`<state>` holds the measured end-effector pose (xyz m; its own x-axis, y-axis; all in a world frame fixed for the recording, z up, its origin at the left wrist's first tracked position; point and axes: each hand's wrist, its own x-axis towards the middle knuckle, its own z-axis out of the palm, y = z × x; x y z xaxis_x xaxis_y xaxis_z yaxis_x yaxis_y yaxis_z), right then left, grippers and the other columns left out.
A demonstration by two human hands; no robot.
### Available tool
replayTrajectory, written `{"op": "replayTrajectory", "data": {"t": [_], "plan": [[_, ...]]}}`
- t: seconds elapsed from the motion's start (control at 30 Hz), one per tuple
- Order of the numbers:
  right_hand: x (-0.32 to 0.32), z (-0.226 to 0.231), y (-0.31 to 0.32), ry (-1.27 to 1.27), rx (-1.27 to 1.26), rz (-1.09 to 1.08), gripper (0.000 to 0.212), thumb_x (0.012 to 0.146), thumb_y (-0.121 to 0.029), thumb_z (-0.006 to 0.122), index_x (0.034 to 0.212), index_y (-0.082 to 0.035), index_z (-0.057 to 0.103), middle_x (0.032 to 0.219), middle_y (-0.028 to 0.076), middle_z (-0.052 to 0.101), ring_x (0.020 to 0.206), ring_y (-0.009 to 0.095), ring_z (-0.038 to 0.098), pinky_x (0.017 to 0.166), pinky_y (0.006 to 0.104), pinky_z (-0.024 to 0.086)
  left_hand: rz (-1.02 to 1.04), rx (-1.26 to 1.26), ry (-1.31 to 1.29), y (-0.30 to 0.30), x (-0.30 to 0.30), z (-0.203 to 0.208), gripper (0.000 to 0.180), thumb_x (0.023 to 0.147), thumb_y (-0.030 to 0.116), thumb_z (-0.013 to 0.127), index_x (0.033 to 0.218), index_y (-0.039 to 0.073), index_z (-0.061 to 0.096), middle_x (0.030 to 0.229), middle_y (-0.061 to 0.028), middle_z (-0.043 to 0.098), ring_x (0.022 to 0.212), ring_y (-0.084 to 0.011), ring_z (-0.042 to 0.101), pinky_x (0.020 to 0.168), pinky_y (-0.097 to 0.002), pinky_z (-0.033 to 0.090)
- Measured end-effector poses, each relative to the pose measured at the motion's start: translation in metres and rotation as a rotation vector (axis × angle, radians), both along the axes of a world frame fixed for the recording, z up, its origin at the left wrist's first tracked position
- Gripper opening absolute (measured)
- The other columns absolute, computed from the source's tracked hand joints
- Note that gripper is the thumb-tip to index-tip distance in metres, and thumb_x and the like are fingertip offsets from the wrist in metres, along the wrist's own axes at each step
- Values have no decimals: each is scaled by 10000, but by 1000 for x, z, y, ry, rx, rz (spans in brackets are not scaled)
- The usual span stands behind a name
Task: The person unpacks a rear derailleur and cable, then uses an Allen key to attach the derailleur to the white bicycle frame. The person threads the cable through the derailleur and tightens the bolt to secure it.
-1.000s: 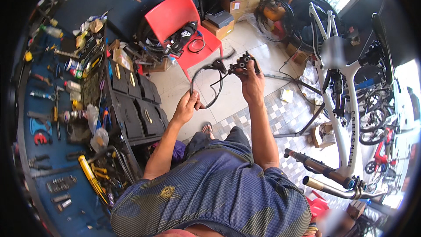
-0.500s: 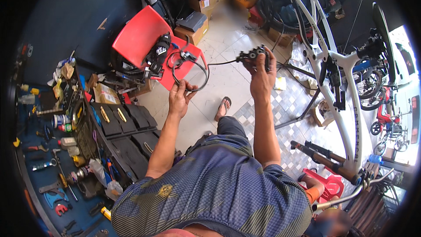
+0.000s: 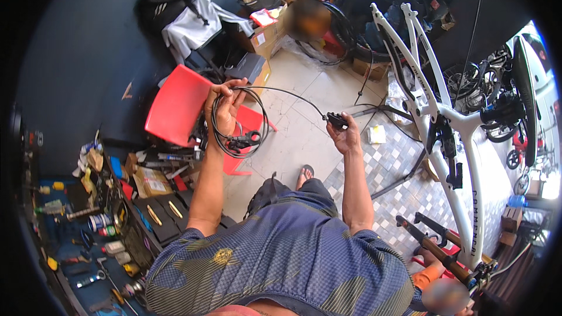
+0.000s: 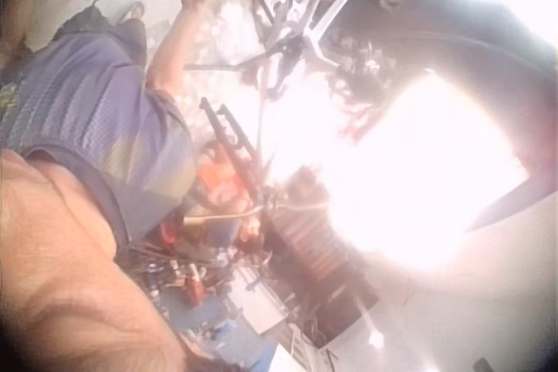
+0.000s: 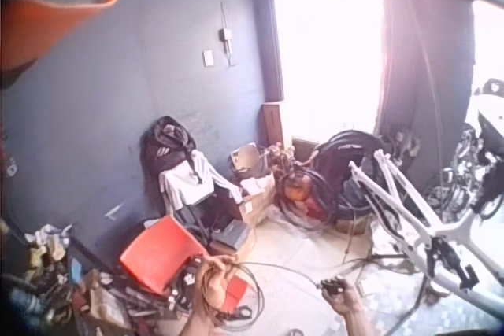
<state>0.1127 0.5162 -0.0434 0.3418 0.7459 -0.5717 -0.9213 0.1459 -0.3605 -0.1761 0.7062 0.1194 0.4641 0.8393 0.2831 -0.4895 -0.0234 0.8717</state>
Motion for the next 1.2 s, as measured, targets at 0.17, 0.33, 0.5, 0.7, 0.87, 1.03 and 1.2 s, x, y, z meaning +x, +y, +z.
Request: {"op": "replayTrajectory", "data": {"t": [0.17,0.33,0.5,0.7,0.87,1.03,1.2], "plan": [[25,10,22,-30,183,-153,277,924,-231,703,1126,-110,558,1072,172,684,892,309,718,848,423,629,-271,-63,90,45,30,20,234,1055,175,533,1261,74,492,1347,-163,570,1223,-353,624,1042,-473,530],[67,42,18,-233,163,-159,265,929,-308,710,1120,-152,610,1034,116,707,868,302,728,791,391,642,-729,-221,213,124,32,-8,467,1066,326,501,1433,48,423,1189,-214,669,992,-369,728,843,-467,625],[73,50,32,-212,84,-395,196,959,-237,605,1131,-144,603,1005,88,699,824,225,725,735,353,648,-1244,-461,361,150,60,-18,836,974,690,397,1543,88,280,1287,-304,594,872,-340,743,617,-392,647],[4,132,103,-668,-184,-199,312,918,-155,640,1221,-132,568,1010,65,632,879,185,689,757,363,642,-1182,-344,534,166,100,-64,707,1017,594,449,1418,12,454,1235,-179,644,976,-241,702,730,-335,600],[-9,182,139,-1071,-194,-53,605,877,-147,785,1415,-121,509,1039,60,632,935,121,648,849,280,570,-1047,9,473,198,154,-47,624,1017,449,589,1450,26,441,1312,-135,612,1107,-215,650,906,-321,538],[4,201,146,-1184,-143,-126,702,844,-217,841,1435,-63,495,1156,83,664,975,137,657,862,284,560,-1285,-15,228,180,211,-16,628,981,209,696,1502,29,395,1367,-153,557,1201,-201,586,994,-314,507],[28,194,151,-1134,-122,-211,611,872,-229,820,1375,-31,536,1151,75,690,953,130,673,836,248,558,-1399,-183,281,166,249,-5,695,964,213,711,1525,54,332,1223,-164,640,1058,-241,683,863,-353,606]]}}
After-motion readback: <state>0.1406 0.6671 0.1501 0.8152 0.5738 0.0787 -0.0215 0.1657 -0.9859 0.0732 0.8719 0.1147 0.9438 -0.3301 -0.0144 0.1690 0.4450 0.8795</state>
